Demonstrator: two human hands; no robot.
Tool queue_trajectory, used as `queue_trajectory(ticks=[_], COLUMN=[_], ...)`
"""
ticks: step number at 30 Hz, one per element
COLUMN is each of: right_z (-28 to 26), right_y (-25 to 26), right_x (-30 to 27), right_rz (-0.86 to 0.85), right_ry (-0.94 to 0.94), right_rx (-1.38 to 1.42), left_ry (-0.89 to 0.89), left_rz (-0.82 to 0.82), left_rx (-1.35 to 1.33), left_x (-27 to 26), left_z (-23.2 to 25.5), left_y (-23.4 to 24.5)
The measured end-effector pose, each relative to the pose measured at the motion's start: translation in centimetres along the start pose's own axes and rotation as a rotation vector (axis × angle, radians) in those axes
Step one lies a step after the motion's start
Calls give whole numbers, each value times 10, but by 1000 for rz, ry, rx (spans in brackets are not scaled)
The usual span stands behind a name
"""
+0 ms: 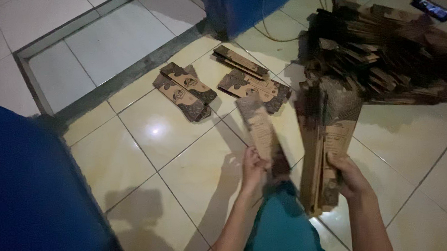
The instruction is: The person sits on the floor and assembles small, rectangular paper packs by hand. They pick up individual sheets, fold them, and stack them into neat piles. A metal bowl containing a brush and a dark liquid is visible nearby, but the person does not use it during this segment.
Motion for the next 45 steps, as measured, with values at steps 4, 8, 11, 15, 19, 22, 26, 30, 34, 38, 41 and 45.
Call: queue_trajectory(ticks=[4, 8, 11, 15, 19, 22, 26, 30, 34, 38, 41, 45], right_z=[0, 1, -2, 4, 57, 80, 103, 115, 117, 119, 118, 112], right_y=[-54, -82, -78, -46, 2, 28, 50, 62, 69, 69, 64, 56], right_x=[13, 17, 20, 28, 41, 47, 54, 58, 63, 63, 61, 56], right_rz=[30, 59, 182, 149, 143, 245, 301, 296, 311, 293, 305, 288], right_ry=[17, 22, -43, 24, -353, -434, -415, -352, -396, -371, -332, -357], right_rx=[-351, -366, -482, -928, -693, -726, -745, -718, -730, -727, -630, -799], left_ry=[-71, 139, 2, -134, 107, 196, 132, 171, 384, 214, 46, -63], left_rz=[-199, -289, -464, 88, 279, 341, 355, 259, 129, 123, 122, 138], left_rx=[31, -99, 320, 828, 1125, 1038, 1049, 1237, 1515, 1638, 1628, 1592], left_x=[-18, -19, 20, 124, 209, 244, 292, 310, 262, 224, 182, 103], left_z=[14, 59, 65, 62, 92, 106, 92, 75, 62, 41, 12, -12], left_y=[-39, -33, 3, 89, 147, 166, 185, 185, 170, 171, 178, 171])
Point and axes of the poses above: each hand's wrist, its own x-axis towards the middle knuckle, its own y-axis out of the back of the hand, z = x × y, the point moved 3 cm from there along x, towards the middle knuckle, and after that the axes turned 4 degrees about x, right-handed, at the moved point
